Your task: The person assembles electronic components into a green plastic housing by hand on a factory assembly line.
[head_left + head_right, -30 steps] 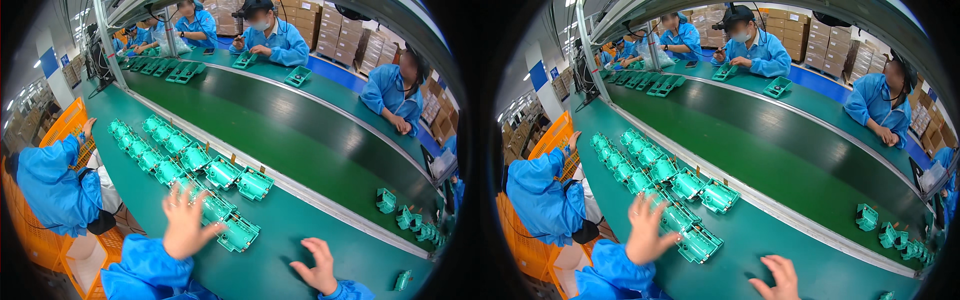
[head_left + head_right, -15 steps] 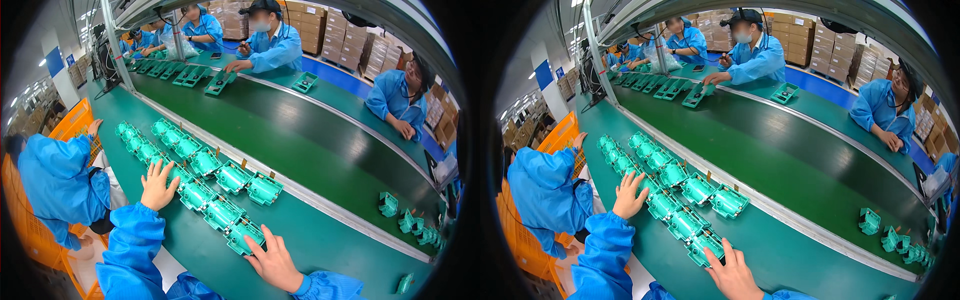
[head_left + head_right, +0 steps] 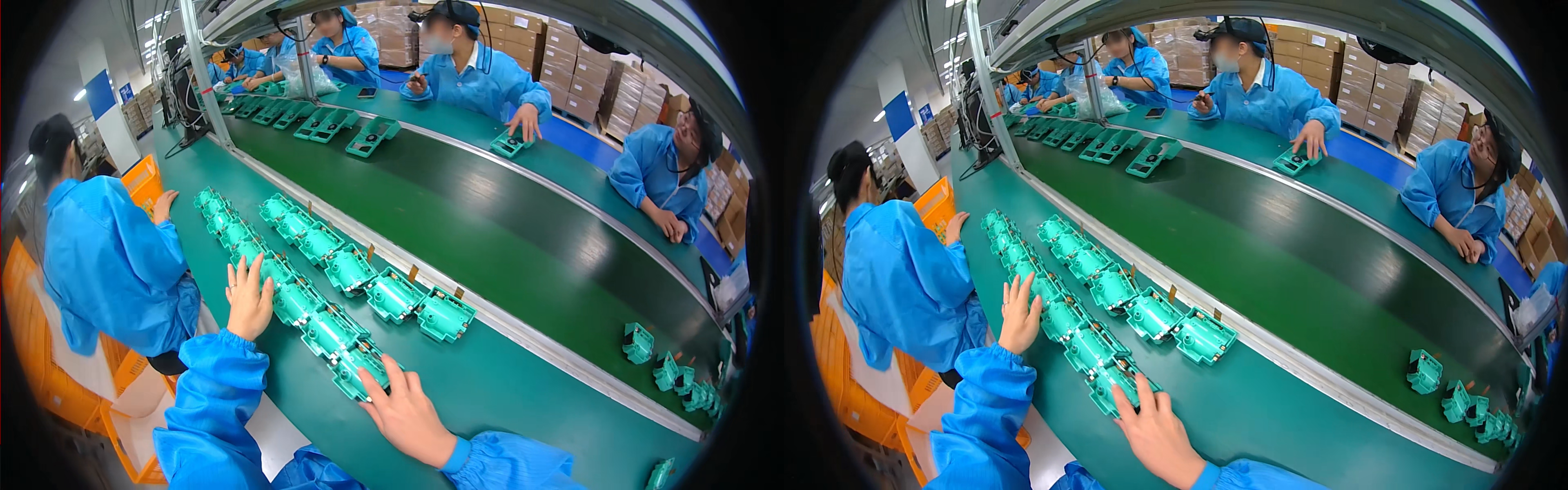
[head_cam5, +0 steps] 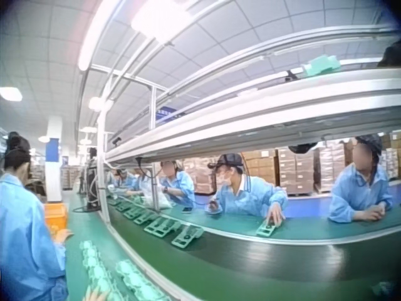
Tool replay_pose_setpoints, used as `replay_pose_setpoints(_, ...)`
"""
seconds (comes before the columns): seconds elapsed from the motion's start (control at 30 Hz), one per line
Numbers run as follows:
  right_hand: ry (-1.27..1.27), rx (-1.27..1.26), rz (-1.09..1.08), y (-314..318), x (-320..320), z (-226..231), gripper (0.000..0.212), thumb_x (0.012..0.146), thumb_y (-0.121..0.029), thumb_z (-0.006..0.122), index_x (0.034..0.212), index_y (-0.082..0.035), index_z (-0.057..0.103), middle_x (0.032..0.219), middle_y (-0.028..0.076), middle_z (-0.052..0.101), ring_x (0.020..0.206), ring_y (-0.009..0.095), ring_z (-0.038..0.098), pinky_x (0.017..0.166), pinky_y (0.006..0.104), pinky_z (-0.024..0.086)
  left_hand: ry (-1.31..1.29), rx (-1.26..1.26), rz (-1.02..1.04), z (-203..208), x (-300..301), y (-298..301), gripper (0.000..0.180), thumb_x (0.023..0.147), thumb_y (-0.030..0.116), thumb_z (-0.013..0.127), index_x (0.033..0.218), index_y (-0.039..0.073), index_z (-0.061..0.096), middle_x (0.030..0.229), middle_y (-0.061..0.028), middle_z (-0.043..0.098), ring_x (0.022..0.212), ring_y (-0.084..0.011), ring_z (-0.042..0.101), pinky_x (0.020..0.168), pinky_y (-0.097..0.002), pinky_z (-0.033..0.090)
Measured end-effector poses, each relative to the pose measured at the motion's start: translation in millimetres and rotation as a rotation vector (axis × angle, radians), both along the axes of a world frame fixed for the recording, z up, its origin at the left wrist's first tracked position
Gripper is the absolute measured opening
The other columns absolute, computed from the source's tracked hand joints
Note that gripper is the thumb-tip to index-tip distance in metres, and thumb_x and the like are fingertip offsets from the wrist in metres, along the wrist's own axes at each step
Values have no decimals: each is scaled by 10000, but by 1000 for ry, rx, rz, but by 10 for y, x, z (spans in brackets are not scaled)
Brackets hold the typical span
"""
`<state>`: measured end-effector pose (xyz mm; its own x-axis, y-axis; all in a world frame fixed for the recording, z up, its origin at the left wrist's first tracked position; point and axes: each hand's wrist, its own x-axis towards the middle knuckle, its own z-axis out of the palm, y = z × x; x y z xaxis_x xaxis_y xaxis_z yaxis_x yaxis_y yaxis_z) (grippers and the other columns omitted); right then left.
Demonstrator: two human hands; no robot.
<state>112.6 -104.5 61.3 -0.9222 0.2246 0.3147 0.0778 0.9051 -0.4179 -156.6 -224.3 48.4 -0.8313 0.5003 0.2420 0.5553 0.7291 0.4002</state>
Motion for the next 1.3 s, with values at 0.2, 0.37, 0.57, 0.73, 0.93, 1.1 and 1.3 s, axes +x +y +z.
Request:
replay_pose_setpoints(0.2,108,-106,20,10,-490,-120,511,763,-176,613,1208,-28,412,1227,265,347,868,359,489,745,366,468,206,119,-160,152,312,201,430,853,236,490,1248,92,397,1300,-207,317,1230,-437,205,986,-503,199)
replay_pose_setpoints(0.37,247,-243,97,152,-430,0,483,760,-158,611,1194,-42,432,1217,231,386,972,349,507,790,365,461,187,119,-310,378,689,431,466,810,223,553,1234,94,410,1279,-199,334,1222,-446,209,979,-514,202)
replay_pose_setpoints(0.57,239,-247,-378,994,225,141,614,626,-231,756,1132,-56,456,1205,252,381,979,390,506,765,393,469,88,15,-474,478,1158,429,537,748,252,628,1228,121,424,1287,-197,300,1228,-458,181,935,-611,189)
replay_pose_setpoints(0.73,210,-343,-244,1355,274,-104,782,611,-227,768,1254,-55,357,1271,172,381,869,257,557,749,339,461,185,13,-517,416,1332,631,479,706,268,661,1134,125,501,1274,-189,319,1213,-434,218,904,-642,204)
replay_pose_setpoints(0.93,209,-123,-272,1125,167,-182,624,628,-192,733,1153,-3,454,1034,164,536,843,270,565,706,324,483,129,32,-645,402,1575,730,450,709,267,662,1118,144,520,1266,-162,342,1215,-415,238,912,-631,202)
replay_pose_setpoints(1.1,157,-260,-234,936,242,-59,569,658,-170,700,1129,26,449,1055,198,510,938,341,532,789,380,455,81,229,-712,249,1728,717,344,693,187,677,1021,144,584,1221,-124,419,1201,-399,293,936,-584,226)
replay_pose_setpoints(1.3,155,-260,-216,913,51,-107,601,677,-172,697,1166,43,423,1084,204,489,970,350,512,808,382,444,140,500,-750,170,1835,749,314,610,21,669,909,105,624,1049,-101,509,1083,-352,417,883,-420,363)
